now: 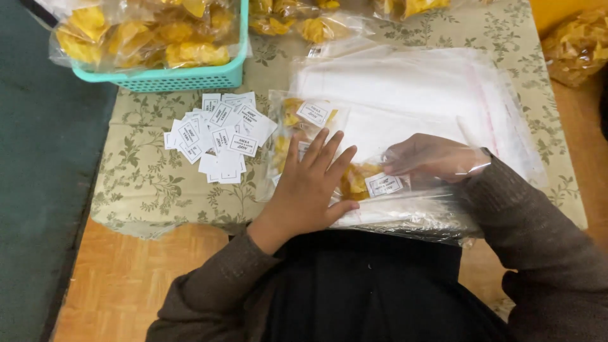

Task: Labeling small bags of snacks and placing them into larger plastic bags for distribution.

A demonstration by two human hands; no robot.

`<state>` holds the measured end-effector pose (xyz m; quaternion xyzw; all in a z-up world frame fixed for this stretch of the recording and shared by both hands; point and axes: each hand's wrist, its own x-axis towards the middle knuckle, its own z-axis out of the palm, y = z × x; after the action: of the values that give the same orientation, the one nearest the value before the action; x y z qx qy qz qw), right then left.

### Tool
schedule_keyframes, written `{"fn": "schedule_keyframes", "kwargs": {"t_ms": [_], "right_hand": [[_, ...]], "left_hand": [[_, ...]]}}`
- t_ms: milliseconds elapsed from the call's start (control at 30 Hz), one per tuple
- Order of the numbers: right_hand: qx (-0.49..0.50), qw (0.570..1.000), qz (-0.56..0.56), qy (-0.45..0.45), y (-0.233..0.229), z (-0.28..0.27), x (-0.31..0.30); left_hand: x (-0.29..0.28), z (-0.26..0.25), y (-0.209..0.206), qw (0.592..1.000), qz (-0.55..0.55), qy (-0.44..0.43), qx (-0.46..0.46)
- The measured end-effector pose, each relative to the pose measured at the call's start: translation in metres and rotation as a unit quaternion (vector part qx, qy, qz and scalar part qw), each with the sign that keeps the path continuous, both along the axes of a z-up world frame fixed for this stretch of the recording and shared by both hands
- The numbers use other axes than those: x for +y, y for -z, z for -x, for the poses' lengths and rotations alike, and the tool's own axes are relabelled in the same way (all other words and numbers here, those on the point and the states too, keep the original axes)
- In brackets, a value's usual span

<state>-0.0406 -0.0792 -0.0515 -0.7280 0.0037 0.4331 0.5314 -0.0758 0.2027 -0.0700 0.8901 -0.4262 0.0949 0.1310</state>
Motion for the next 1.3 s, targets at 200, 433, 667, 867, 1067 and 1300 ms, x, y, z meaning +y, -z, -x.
{"fn": "schedule_keyframes", "kwargs": {"t_ms": [200,433,667,867,1067,1300], "right_hand": [[-0.147,0.964,0.207,-0.083,-0.05,0.016,0.026],[-0.104,0.992,0.005,-0.072,0.038,0.003,-0.026],[-0.225,0.951,0.128,-0.169,-0.002,0.007,-0.002],[-0.287,0.933,0.086,-0.201,-0.002,0.002,-0.006],[-0.438,0.868,0.106,-0.21,0.008,0.0,-0.003],[-0.656,0.719,0.142,-0.18,0.075,-0.024,-0.009]], "left_hand": [[-0.006,-0.004,0.01,0.998,0.065,0.012,0.005],[-0.011,-0.002,0.013,0.999,0.047,0.009,-0.009],[-0.023,0.008,0.017,0.997,0.061,0.017,-0.033],[-0.024,0.008,0.022,0.998,0.058,0.013,-0.028],[-0.025,0.007,0.025,0.997,0.067,0.011,-0.038],[-0.025,0.008,0.029,0.994,0.084,0.02,-0.059]]}}
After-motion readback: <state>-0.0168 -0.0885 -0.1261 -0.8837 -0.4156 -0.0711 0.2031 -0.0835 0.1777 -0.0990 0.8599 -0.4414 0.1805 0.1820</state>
